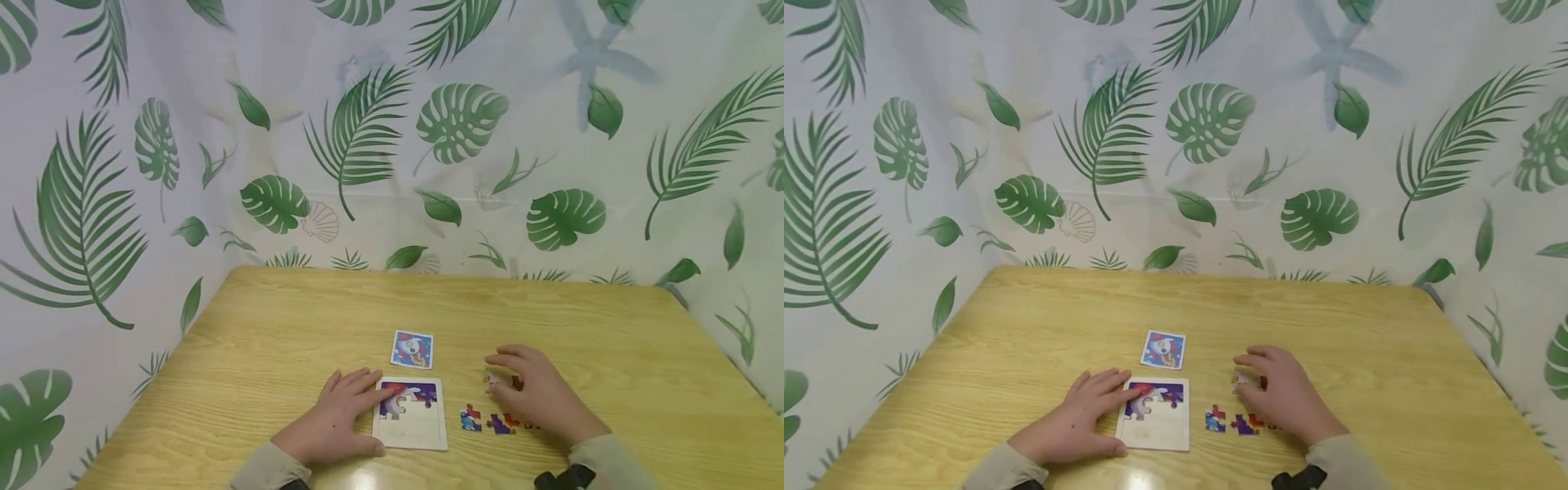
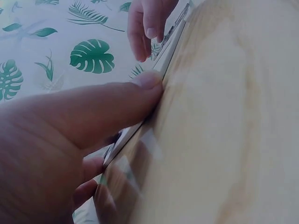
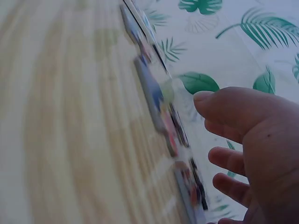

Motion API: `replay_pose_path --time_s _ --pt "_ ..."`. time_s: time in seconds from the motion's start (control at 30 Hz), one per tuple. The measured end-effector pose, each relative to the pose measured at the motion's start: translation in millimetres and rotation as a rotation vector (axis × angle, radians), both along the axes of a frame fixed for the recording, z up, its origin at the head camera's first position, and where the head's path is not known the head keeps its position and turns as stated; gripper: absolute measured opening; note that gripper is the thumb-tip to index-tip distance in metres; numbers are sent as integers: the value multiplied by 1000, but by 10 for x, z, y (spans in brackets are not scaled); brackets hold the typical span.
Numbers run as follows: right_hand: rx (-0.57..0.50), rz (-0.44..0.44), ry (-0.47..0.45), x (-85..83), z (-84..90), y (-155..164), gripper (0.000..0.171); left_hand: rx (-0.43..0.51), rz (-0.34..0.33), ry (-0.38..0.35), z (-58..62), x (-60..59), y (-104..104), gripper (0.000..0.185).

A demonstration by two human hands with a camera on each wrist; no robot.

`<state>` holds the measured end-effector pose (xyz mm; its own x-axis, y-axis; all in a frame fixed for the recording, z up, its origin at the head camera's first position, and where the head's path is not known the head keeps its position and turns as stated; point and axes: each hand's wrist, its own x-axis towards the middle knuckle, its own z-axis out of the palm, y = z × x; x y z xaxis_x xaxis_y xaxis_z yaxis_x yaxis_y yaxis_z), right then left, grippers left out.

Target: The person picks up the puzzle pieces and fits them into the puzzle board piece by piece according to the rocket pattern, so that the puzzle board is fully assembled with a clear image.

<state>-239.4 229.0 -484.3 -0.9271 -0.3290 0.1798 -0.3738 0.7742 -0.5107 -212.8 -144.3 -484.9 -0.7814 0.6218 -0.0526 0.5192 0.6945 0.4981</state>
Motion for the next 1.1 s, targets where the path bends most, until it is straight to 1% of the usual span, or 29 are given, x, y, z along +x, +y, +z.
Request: replay_pose_path --time_s 0.07,0.2,0.4,0.67,0.8,1.1 --pt "-6 -6 -2 24 1 87 43 -3 -2 -7 -2 0 10 85" --pt "4 19 13 62 -10 195 40 5 -5 -14 -18 3 26 85" --pt "-5 44 40 55 -79 256 34 27 -12 7 -45 12 20 86" --pt "2 21 56 35 -150 233 26 16 -5 9 -39 7 11 85" --pt "16 20 69 32 -153 202 24 17 -5 5 -33 13 -6 84" --pt "23 11 61 30 -132 202 18 27 -10 7 -19 20 -2 84"
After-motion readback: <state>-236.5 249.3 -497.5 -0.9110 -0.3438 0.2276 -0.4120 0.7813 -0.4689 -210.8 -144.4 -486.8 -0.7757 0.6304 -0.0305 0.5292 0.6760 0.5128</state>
